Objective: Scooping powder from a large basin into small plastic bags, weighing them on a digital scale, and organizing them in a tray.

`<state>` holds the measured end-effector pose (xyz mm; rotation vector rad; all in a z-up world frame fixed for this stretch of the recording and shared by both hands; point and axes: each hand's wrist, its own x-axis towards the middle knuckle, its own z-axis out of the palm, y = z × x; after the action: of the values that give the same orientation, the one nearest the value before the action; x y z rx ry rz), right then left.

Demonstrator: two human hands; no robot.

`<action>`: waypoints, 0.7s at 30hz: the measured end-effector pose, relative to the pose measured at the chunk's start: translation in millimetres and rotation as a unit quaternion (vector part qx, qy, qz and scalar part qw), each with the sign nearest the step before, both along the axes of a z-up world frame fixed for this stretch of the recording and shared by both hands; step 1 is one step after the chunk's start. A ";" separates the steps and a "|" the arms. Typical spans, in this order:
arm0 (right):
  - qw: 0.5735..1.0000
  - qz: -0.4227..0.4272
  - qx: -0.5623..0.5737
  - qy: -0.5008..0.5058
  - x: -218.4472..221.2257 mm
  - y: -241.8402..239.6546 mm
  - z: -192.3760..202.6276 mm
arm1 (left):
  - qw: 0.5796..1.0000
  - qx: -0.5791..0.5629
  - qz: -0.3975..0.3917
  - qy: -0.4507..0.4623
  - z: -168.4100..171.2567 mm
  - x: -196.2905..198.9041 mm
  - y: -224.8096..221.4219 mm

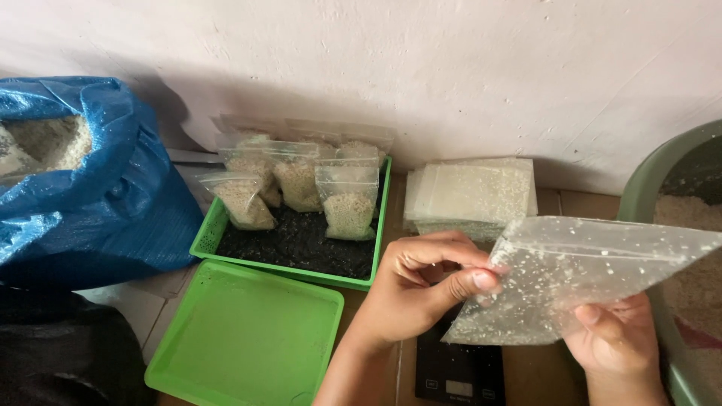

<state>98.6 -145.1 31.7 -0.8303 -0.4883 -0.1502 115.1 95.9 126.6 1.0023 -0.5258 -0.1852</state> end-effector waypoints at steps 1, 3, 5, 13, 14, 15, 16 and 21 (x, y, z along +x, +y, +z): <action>1.000 0.000 0.000 0.001 0.0 2.2 0.2 | 1.000 0.000 0.000 0.001 -1.4 0.3 -0.1; 1.000 -0.005 -0.005 -0.005 0.2 6.9 0.7 | 0.999 -0.034 -0.006 0.005 -3.9 1.2 -0.1; 1.000 -0.007 -0.007 -0.006 -1.8 6.8 2.8 | 0.999 -0.039 -0.007 0.004 -6.6 2.1 -0.5; 0.999 -0.017 -0.019 -0.020 -15.5 -12.2 13.1 | 0.998 -0.065 -0.003 0.019 -9.0 3.7 -3.8; 0.999 -0.020 -0.021 -0.022 -16.4 -14.3 12.2 | 0.998 -0.054 0.028 0.010 -10.1 4.5 -6.0; 0.999 -0.022 -0.024 -0.026 -17.1 -16.5 11.5 | 0.997 -0.043 0.058 0.001 -11.1 5.7 -8.3; 0.999 -0.023 -0.024 -0.026 -16.9 -13.3 9.8 | 0.997 -0.043 0.057 0.001 -1.4 6.2 -11.2; 0.849 -0.369 -0.356 0.127 -9.8 27.0 18.5 | 0.941 0.270 0.188 -0.073 -4.5 7.7 -29.7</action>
<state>88.8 -118.1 50.2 -1.7284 0.0795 -0.5852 122.8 66.2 122.1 1.6434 -0.4134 0.0973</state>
